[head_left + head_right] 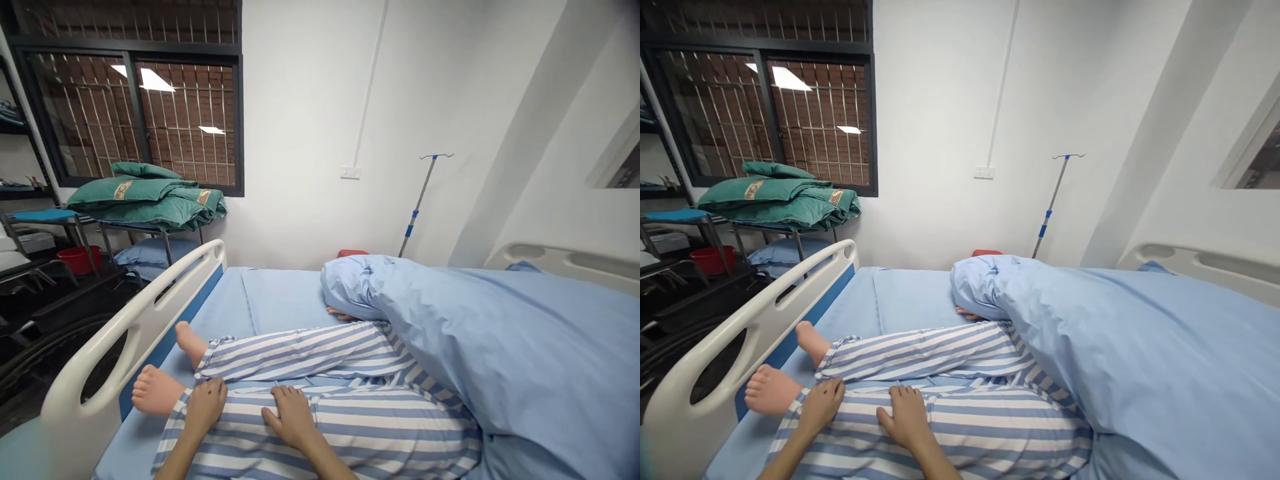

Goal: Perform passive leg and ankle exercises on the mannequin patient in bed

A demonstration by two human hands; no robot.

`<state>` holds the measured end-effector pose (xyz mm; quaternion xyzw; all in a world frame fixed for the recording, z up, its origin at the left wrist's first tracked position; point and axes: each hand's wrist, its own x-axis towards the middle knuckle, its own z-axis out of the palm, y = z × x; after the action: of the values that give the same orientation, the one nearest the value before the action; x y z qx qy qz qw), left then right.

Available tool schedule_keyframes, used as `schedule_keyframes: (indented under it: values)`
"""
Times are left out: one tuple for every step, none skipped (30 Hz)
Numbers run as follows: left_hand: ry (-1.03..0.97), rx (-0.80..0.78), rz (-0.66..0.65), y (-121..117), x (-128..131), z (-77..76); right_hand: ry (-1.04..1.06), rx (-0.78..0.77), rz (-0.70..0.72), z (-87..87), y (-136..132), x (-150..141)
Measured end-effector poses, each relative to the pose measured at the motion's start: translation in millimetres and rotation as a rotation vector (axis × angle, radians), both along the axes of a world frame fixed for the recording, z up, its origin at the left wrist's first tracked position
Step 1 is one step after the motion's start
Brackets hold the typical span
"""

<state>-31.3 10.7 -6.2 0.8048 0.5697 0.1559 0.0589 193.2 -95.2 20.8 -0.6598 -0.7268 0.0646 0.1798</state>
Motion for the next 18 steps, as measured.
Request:
schedule_keyframes:
  values:
    - [0.049,0.003,-0.024,-1,-1,-2.0,0.003,-0.031,0.001,1.7,2,0]
    - [0.08,0.012,-0.031,-2,-1,-3.1,0.011,-0.067,0.005,4.0,6,-1]
    - [0.107,0.022,-0.031,-4,0,-3.4,0.024,-0.102,0.012,6.9,11,-2]
    - [0.117,0.031,-0.027,-5,0,-3.1,0.039,-0.128,0.022,10.4,17,-5]
    - [0.108,0.036,-0.021,-5,1,-2.5,0.056,-0.14,0.034,14.2,24,-9]
    - [0.092,0.04,-0.017,-6,1,-1.7,0.074,-0.133,0.051,18.3,33,-14]
    - [0.075,0.042,-0.012,-6,2,-1.1,0.091,-0.112,0.071,22.3,44,-22]
    - [0.061,0.045,-0.007,-6,2,-0.7,0.107,-0.084,0.092,26.2,55,-30]
    - [0.053,0.047,-0.002,-6,3,-0.6,0.124,-0.057,0.111,29.7,67,-41]
    - [0.048,0.051,0.005,-6,3,-0.6,0.14,-0.034,0.13,32.8,79,-52]
    - [0.046,0.054,0.017,-7,4,-0.7,0.155,-0.015,0.146,35.4,92,-63]
    - [0.048,0.054,0.033,-7,4,-0.7,0.163,0.0,0.161,37.5,104,-76]
    - [0.051,0.049,0.046,-8,5,-0.4,0.164,0.014,0.172,39.0,116,-87]
    - [0.053,0.045,0.057,-8,5,0.2,0.159,0.024,0.182,40.2,127,-99]
    - [0.051,0.042,0.067,-9,6,1.1,0.149,0.03,0.193,40.9,137,-110]
    - [0.047,0.039,0.076,-9,6,2.4,0.137,0.029,0.2,41.4,147,-120]
    - [0.044,0.035,0.084,-10,6,4.0,0.123,0.021,0.201,41.6,155,-129]
    - [0.04,0.03,0.089,-11,7,5.8,0.107,0.011,0.201,41.5,162,-136]
